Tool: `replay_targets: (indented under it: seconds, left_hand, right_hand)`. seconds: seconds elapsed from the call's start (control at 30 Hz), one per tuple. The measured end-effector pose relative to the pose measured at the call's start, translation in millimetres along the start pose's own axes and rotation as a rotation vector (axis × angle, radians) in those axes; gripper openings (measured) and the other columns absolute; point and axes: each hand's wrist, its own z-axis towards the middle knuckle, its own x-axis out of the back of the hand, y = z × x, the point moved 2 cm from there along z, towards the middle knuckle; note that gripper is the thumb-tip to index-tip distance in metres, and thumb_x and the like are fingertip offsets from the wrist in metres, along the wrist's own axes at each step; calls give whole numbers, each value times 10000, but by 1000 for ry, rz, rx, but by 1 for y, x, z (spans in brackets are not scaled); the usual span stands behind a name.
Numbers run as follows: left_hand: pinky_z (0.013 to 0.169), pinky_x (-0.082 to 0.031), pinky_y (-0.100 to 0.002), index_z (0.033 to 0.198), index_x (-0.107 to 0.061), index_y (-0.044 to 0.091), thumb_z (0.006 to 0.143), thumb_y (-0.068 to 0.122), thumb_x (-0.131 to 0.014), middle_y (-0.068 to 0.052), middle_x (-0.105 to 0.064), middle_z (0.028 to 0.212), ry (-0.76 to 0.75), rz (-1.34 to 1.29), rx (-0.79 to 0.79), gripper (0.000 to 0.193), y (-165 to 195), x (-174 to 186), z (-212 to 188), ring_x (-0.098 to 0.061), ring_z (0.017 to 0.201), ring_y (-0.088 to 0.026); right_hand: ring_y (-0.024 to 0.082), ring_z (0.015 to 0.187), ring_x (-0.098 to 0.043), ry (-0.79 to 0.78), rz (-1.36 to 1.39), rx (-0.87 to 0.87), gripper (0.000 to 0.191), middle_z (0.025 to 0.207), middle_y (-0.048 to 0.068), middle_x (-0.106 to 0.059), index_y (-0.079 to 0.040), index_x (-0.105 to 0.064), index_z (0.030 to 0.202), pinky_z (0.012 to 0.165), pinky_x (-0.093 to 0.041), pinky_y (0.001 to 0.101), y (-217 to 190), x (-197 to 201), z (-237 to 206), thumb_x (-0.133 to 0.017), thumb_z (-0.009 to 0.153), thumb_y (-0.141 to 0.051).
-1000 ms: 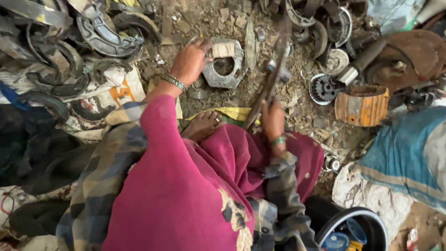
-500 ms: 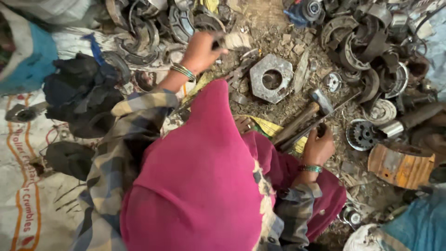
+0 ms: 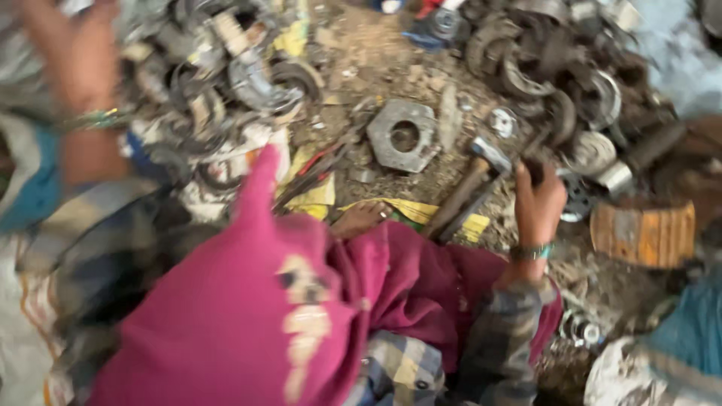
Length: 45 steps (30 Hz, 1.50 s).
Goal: The person sits on the ground and uses a hammer and metal rod to strike and separate components of a metal part. They repeatedly hit the part, adjust its position, and remove separated pieces, working among scattered scrap metal.
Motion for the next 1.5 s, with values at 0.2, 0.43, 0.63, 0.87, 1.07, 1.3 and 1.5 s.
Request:
replay_targets:
  seconds: [0.2,0.43,0.63,0.87,1.07,1.3,1.5]
  left_hand:
    - [905,-571,-424,1267,-604,-11,1097,410,-651,-256,-613,1239,-706,-386,438,457,122,-1,62,-658,1088,-291]
    - [970,-577,-417,1602,-207,469,784,762,-486,-38,-519,1453,-1736,883,-713,913,302,-24,40,-600,1269,-243]
    - [978,-563,-417,1570,-308,403,845,646,-491,-55,-582,1382,-1821,619,-627,786,347,-63,21,-632,1197,-251]
    - [1005,-553,-405,1509,-395,347,923,523,-480,-57,-639,1292,-1941,587,-590,618,350,-80,18,-654,1179,-238]
    - [1028,-545,-395,1457,-470,299,989,418,-471,-59,-688,1215,-2077,600,-484,483,338,-90,10,-673,1163,-226]
    - [1016,-505,-478,1234,-631,154,973,148,-549,-114,-665,1176,-2224,468,-605,274,304,-133,-55,-646,1161,-306]
    - [985,-538,-518,1137,-708,107,914,143,-609,-205,-664,1226,-1933,341,-954,247,311,-256,-84,-644,1175,-347]
  right_hand:
    - [391,887,-712,72,36,-86,290,1000,218,-739,9,-689,1163,780,-550,456,72,-16,47,-715,993,-225]
    - [456,915,-687,42,-200,-220,272,985,239,-731,-23,-685,1089,775,-538,524,132,-42,18,-727,932,-241]
    - [439,923,-696,56,-170,-283,259,988,231,-738,-15,-678,1084,786,-542,512,123,-35,18,-704,936,-226]
    - [414,921,-709,66,-74,-308,277,992,224,-740,-26,-698,1091,798,-552,488,114,-36,14,-711,910,-235]
    - [436,916,-687,47,-128,-251,261,974,236,-727,-14,-697,1081,786,-539,506,119,-60,33,-725,899,-199]
    - [448,940,-661,92,-158,-232,239,1018,236,-711,-13,-687,1057,806,-519,515,136,-79,48,-731,891,-179]
    - [433,946,-679,34,-39,-285,244,1003,225,-725,-24,-685,1103,810,-533,499,148,-76,40,-721,920,-181]
